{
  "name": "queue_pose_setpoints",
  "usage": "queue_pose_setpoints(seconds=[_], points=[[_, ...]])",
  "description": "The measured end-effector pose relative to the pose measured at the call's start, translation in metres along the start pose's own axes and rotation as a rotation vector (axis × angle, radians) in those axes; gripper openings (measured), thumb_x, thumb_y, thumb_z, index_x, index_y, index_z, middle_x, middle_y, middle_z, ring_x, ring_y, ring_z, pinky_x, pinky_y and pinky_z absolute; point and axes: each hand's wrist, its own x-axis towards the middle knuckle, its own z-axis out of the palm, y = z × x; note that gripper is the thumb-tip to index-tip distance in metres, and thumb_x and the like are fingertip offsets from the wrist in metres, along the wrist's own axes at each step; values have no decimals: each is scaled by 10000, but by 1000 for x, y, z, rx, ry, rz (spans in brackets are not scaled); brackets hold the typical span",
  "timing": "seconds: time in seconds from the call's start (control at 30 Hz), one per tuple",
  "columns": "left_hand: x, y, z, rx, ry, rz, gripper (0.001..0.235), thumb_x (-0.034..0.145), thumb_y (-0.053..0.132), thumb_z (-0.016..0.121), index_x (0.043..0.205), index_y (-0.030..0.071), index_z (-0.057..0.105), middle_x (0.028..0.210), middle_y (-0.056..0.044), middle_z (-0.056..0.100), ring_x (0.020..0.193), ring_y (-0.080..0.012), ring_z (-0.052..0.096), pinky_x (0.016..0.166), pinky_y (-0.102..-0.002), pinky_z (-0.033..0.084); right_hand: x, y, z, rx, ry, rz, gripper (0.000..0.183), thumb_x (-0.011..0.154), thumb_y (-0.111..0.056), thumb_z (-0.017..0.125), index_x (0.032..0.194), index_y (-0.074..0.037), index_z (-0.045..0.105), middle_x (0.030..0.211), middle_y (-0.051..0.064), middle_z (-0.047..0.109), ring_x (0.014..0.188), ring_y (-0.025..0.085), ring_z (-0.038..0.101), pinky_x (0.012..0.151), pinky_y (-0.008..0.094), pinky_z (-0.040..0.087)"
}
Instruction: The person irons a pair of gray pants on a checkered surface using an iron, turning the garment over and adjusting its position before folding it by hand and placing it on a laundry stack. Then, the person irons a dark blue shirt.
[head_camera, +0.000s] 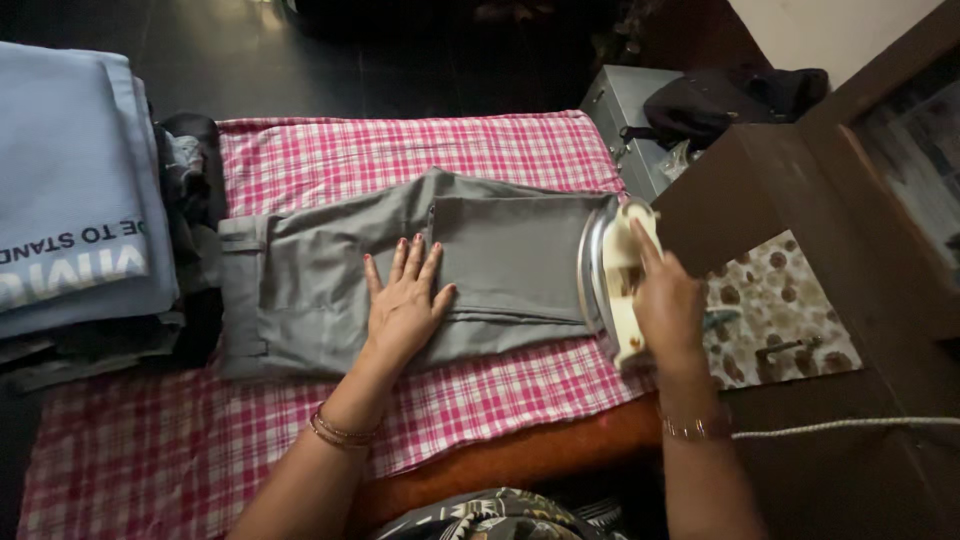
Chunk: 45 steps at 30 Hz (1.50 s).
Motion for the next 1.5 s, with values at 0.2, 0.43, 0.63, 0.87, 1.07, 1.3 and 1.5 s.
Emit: queue_pose_setpoints(seconds=[0.2, 0.43, 0.63, 0.87, 1.07, 1.3, 1.5], points=[[-1, 7, -14, -44, -36, -41, 678, 977, 527, 481, 1567, 212, 371, 1656, -68, 295, 1541, -249, 214, 1202, -633, -20, 100, 10, 34, 117, 244, -140, 851, 882, 89, 662, 1594, -303, 411, 991, 225, 711, 882, 377, 718, 809, 490, 594], [-2, 7, -12, -27, -18, -43, 684, 977, 538, 471, 1573, 218, 371, 1659, -61, 293, 1541, -238, 220, 1210, -633, -15, 99, 17, 31, 119, 214, -257, 791, 899, 87, 609, 1581, -261, 407, 960, 242, 683, 861, 409, 686, 828, 542, 558], [-3, 5, -13, -28, 4, -13, 679, 978, 525, 477, 1568, 203, 380, 1659, -78, 298, 1542, -251, 227, 1206, -640, -12, -19, 13, -3, 54, -103, -59, 755, 1000, 17, 499, 1612, -380, 302, 932, 150, 658, 623, 209, 610, 518, 314, 567], [-3, 7, -17, -19, -6, -12, 688, 976, 514, 488, 1565, 174, 385, 1652, -102, 313, 1540, -269, 233, 1198, -651, -11, -25, 2, -6, -1, -38, -59, 770, 993, -18, 554, 1623, -376, 295, 906, 142, 676, 616, 219, 610, 532, 338, 559], [-3, 7, -17, -29, 4, -7, 673, 992, 517, 472, 1566, 176, 388, 1650, -102, 316, 1541, -271, 231, 1206, -647, -8, 64, -6, 31, 88, 252, -207, 805, 904, -1, 633, 1587, -340, 377, 923, 211, 675, 793, 399, 691, 724, 541, 565], [-3, 8, -17, -42, -23, -34, 684, 978, 520, 468, 1569, 189, 372, 1654, -83, 302, 1544, -258, 214, 1203, -644, -17, 89, -5, 48, 196, 392, -377, 806, 887, 75, 571, 1582, -310, 434, 921, 266, 659, 824, 461, 666, 794, 565, 538], [-3, 7, -16, -36, -10, -10, 685, 982, 509, 471, 1568, 173, 363, 1659, -98, 286, 1542, -267, 209, 1197, -649, -21, -10, -19, 4, 117, -24, -193, 750, 977, 23, 514, 1595, -367, 344, 826, 166, 647, 622, 266, 651, 540, 388, 587]])
